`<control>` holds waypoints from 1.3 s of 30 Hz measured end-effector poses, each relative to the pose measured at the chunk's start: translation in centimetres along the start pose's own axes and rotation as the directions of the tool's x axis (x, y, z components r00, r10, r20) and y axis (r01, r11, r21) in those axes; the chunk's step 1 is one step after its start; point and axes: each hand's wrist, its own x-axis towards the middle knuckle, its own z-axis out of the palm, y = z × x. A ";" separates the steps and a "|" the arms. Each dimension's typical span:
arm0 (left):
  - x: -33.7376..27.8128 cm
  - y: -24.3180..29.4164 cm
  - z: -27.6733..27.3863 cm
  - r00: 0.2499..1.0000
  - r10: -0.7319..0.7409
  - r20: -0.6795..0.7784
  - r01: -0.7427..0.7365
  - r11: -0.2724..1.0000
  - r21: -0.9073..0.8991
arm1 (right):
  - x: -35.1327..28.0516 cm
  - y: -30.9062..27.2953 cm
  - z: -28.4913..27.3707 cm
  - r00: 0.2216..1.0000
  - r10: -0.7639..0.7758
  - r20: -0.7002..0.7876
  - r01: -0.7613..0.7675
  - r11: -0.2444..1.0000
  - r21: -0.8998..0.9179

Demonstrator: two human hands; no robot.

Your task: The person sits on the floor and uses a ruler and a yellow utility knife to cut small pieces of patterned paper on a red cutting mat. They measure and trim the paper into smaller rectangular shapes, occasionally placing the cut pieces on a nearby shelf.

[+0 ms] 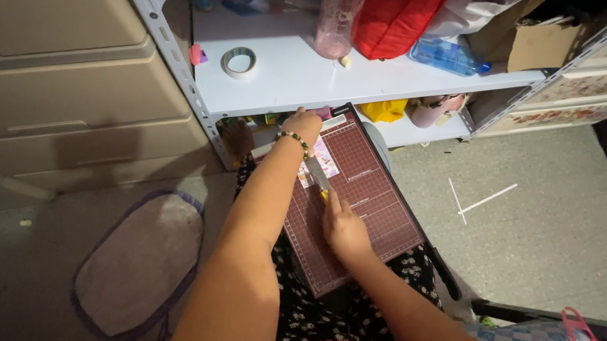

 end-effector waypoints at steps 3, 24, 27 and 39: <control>2.1 -1.1 1.8 1.000 0.006 0.017 -0.006 1.000 -0.009 | -0.7 -0.3 -0.9 1.000 0.018 0.021 -0.019 0.999 0.043; -9.5 0.9 3.4 0.771 -0.548 -0.324 0.315 0.772 -0.553 | -1.7 5.7 -2.9 0.955 0.271 -0.120 -0.286 0.948 -0.140; -10.7 1.7 4.4 0.718 -0.666 -0.201 0.461 0.672 -0.579 | -2.3 4.2 -4.1 0.936 0.337 -0.103 -0.346 0.933 -0.094; -13.4 1.9 3.4 0.632 -0.756 0.169 0.479 0.210 -0.852 | -14.5 2.5 -7.5 0.940 0.283 0.191 -0.340 0.832 0.438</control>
